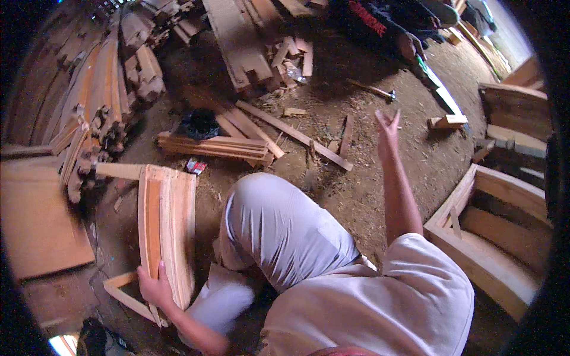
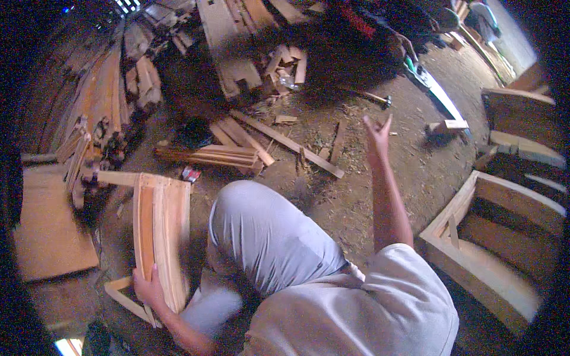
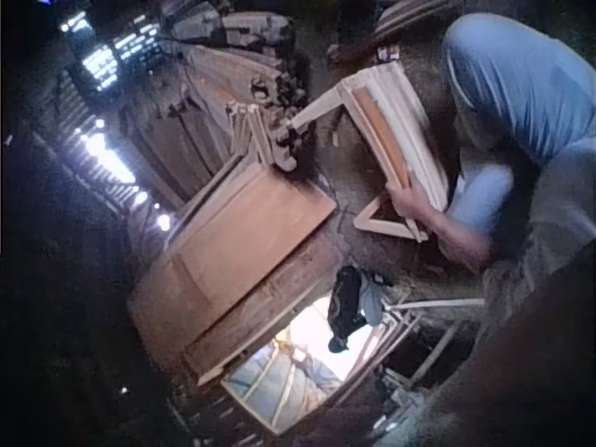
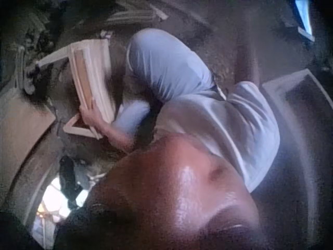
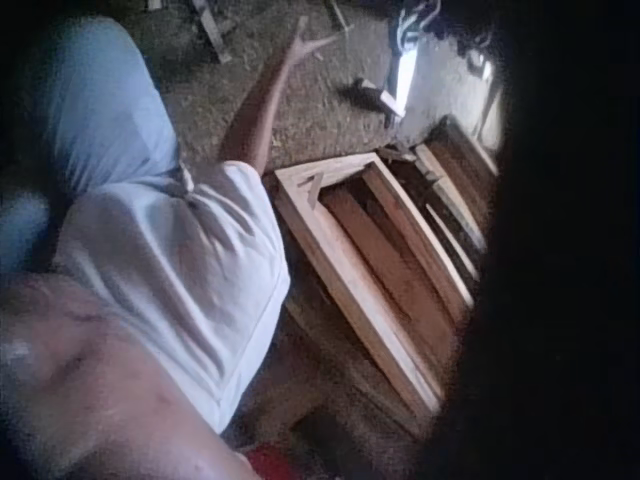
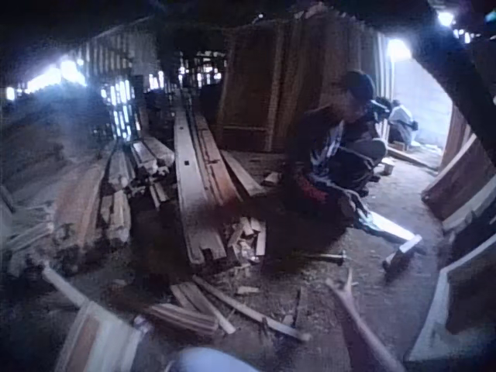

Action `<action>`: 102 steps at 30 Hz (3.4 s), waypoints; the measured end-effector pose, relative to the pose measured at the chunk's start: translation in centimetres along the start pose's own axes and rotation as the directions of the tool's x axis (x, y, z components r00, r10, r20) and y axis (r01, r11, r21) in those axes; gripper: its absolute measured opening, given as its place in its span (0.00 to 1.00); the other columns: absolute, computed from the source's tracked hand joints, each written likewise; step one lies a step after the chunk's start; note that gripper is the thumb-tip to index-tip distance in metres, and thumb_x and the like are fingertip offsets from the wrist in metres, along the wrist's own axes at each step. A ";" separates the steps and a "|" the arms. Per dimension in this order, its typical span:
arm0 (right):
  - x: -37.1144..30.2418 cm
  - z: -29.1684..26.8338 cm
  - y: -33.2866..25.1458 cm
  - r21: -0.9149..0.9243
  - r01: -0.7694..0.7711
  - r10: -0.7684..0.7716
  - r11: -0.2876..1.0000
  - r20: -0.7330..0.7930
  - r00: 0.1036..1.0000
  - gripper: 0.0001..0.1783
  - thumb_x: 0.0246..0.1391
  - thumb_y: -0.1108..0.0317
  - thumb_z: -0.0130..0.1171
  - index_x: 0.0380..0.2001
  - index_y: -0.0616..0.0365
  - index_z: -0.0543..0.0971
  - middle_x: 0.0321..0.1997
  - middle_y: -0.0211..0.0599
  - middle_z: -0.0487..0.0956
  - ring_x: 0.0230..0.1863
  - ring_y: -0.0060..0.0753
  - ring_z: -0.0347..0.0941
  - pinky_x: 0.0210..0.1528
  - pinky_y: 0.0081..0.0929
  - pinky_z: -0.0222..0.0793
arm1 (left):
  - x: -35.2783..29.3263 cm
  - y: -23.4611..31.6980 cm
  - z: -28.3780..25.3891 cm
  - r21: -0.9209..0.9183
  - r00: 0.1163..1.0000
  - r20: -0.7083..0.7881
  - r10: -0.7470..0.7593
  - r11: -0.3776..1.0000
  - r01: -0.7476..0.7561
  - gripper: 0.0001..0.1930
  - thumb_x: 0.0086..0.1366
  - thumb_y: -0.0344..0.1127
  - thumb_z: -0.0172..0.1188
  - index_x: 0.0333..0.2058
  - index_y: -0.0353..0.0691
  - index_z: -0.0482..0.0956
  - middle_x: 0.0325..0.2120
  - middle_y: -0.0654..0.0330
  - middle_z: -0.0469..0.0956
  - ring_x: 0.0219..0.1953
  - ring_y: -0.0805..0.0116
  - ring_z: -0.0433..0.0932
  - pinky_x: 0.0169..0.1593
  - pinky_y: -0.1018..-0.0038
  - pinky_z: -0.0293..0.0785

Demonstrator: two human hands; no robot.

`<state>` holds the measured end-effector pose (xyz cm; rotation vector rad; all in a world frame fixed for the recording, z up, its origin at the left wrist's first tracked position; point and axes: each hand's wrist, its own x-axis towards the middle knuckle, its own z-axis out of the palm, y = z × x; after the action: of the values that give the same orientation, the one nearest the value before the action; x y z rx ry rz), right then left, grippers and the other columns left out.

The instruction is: The person assembles a wooden stool by hammering nails into the frame. They use a hammer to secure the wooden slats and legs together.

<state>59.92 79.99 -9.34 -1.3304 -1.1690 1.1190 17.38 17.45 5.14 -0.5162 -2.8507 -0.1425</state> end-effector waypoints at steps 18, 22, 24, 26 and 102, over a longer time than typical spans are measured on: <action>5.8 3.5 -20.4 -0.408 0.821 -0.714 0.400 0.423 0.558 0.33 0.68 0.47 0.56 0.66 0.58 0.71 0.43 0.46 0.82 0.43 0.38 0.77 0.45 0.36 0.74 | -1.2 -0.6 -1.8 -0.070 0.993 0.078 -0.091 0.993 0.097 0.34 0.55 0.65 0.71 0.44 0.39 0.77 0.31 0.51 0.85 0.35 0.47 0.86 0.37 0.53 0.80; -13.7 6.8 -23.0 -0.061 0.722 -0.559 0.689 0.590 0.583 0.26 0.65 0.55 0.58 0.62 0.55 0.72 0.34 0.34 0.76 0.32 0.27 0.69 0.33 0.27 0.63 | -1.1 -0.5 -0.8 -0.104 0.994 0.055 -0.091 0.990 0.097 0.34 0.54 0.63 0.72 0.44 0.38 0.77 0.31 0.52 0.84 0.36 0.49 0.86 0.36 0.54 0.81; -23.5 8.8 -22.9 -0.077 0.450 -0.236 0.890 0.766 0.597 0.24 0.64 0.59 0.59 0.60 0.54 0.73 0.30 0.28 0.73 0.26 0.21 0.64 0.27 0.22 0.58 | -0.3 -0.2 -1.0 -0.111 0.995 0.055 -0.081 0.990 0.086 0.35 0.53 0.63 0.72 0.45 0.37 0.77 0.34 0.50 0.84 0.38 0.49 0.86 0.37 0.53 0.81; -30.6 10.7 -22.1 -0.257 0.180 0.140 0.950 0.861 0.489 0.22 0.62 0.64 0.60 0.58 0.52 0.73 0.26 0.22 0.70 0.21 0.16 0.60 0.20 0.17 0.53 | 0.3 0.4 -0.9 -0.133 0.991 0.069 -0.112 0.984 0.121 0.37 0.54 0.63 0.72 0.48 0.35 0.76 0.40 0.47 0.83 0.42 0.48 0.85 0.40 0.55 0.81; -54.7 23.4 -24.0 0.526 0.815 -0.098 0.242 0.849 -0.519 0.21 0.68 0.72 0.54 0.62 0.62 0.75 0.41 0.54 0.85 0.28 0.53 0.76 0.33 0.40 0.73 | -0.3 -2.6 10.0 -0.201 0.893 -0.451 0.007 0.974 -0.109 0.29 0.53 0.70 0.66 0.21 0.46 0.83 0.20 0.58 0.83 0.25 0.61 0.84 0.30 0.60 0.74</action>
<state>29.31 28.81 14.28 0.6934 -3.0441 0.4868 14.55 16.31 -4.74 -0.5313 -2.3750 -0.5050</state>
